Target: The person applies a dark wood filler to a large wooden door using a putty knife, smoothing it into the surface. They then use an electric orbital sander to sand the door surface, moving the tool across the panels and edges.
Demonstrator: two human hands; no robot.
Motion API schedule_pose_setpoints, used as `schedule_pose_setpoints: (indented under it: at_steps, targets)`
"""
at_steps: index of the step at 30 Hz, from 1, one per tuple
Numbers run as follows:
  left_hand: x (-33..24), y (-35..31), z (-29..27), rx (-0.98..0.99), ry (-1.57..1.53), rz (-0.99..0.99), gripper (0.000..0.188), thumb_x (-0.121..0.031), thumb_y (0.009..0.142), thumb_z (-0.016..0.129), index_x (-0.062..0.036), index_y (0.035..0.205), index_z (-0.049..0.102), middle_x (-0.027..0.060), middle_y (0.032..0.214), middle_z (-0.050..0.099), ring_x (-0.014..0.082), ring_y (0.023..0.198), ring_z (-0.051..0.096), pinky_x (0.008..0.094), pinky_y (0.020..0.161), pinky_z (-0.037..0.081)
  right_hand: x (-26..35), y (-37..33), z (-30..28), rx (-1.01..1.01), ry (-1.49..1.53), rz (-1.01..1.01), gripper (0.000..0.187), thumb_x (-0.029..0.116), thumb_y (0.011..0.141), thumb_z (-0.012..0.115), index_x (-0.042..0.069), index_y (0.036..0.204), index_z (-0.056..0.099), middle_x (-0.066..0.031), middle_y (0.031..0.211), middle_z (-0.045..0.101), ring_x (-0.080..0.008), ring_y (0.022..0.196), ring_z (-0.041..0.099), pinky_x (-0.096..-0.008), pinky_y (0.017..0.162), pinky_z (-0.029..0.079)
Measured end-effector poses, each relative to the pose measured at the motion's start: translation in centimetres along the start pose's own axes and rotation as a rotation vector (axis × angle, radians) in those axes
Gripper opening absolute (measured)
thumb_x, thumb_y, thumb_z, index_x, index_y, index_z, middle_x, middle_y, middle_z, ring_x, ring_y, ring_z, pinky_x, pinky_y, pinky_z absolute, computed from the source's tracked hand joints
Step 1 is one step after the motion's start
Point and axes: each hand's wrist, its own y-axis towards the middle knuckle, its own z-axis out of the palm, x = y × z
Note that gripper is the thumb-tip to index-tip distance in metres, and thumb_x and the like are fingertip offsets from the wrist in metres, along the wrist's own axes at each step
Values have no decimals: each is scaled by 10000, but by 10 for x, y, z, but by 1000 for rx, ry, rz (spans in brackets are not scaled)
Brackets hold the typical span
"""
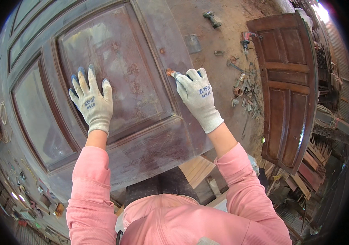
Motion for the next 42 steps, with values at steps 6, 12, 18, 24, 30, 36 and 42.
schedule_pose_setpoints:
  at_steps: [6, 12, 18, 24, 30, 36, 42]
  targets:
    - [-1, -1, -1, 8, 11, -2, 616, -422, 1005, 526, -150, 1551, 439, 160, 1627, 350, 414, 1522, 276, 621, 1225, 199, -1, -1, -8, 3, 165, 103, 175, 118, 879, 685, 85, 1040, 743, -81, 891, 611, -290, 867, 545, -401, 788, 485]
    - [-1, 0, 0, 2, 5, 6, 614, -423, 1006, 523, -155, 1553, 437, 163, 1631, 347, 415, 1522, 278, 620, 1225, 196, -1, 11, -3, -37, 210, 226, 166, 121, 887, 690, 94, 1038, 753, -83, 887, 614, -293, 861, 545, -411, 799, 481]
    - [0, -1, -1, 10, 3, 0, 615, -432, 1008, 517, -153, 1551, 439, 162, 1631, 348, 416, 1522, 278, 621, 1225, 194, 0, 1, -2, 19, 132, 89, 207, 113, 876, 693, 113, 1078, 741, -82, 901, 606, -298, 876, 540, -408, 785, 479]
    - [-1, -1, -1, 1, 7, 2, 615, -425, 1007, 525, -150, 1550, 438, 158, 1630, 351, 414, 1522, 277, 620, 1224, 198, 4, 8, 4, -92, 207, 196, 214, 110, 851, 702, 101, 1063, 731, -77, 899, 607, -296, 861, 538, -398, 776, 475]
    - [-1, 0, 0, 0, 4, 1, 612, -422, 1007, 529, -153, 1549, 440, 155, 1629, 354, 408, 1521, 282, 612, 1227, 199, 1, -4, 5, -32, 42, 29, 203, 120, 854, 695, 108, 1053, 735, -81, 899, 605, -297, 858, 537, -409, 776, 479]
    - [0, 0, -2, -9, 1, 5, 613, -425, 1006, 531, -144, 1544, 447, 162, 1621, 365, 409, 1516, 290, 612, 1227, 195, 2, -2, -11, 27, 209, 161, 169, 114, 873, 682, 93, 1025, 752, -96, 902, 641, -304, 871, 561, -410, 785, 484]
    - [-4, 1, -5, 24, 16, -6, 623, -420, 998, 532, -136, 1546, 444, 177, 1613, 369, 416, 1515, 289, 618, 1224, 199, 6, -7, -21, -96, 947, 651, 210, 113, 952, 674, -4, 1116, 733, -87, 967, 707, -195, 850, 627, -310, 825, 508]
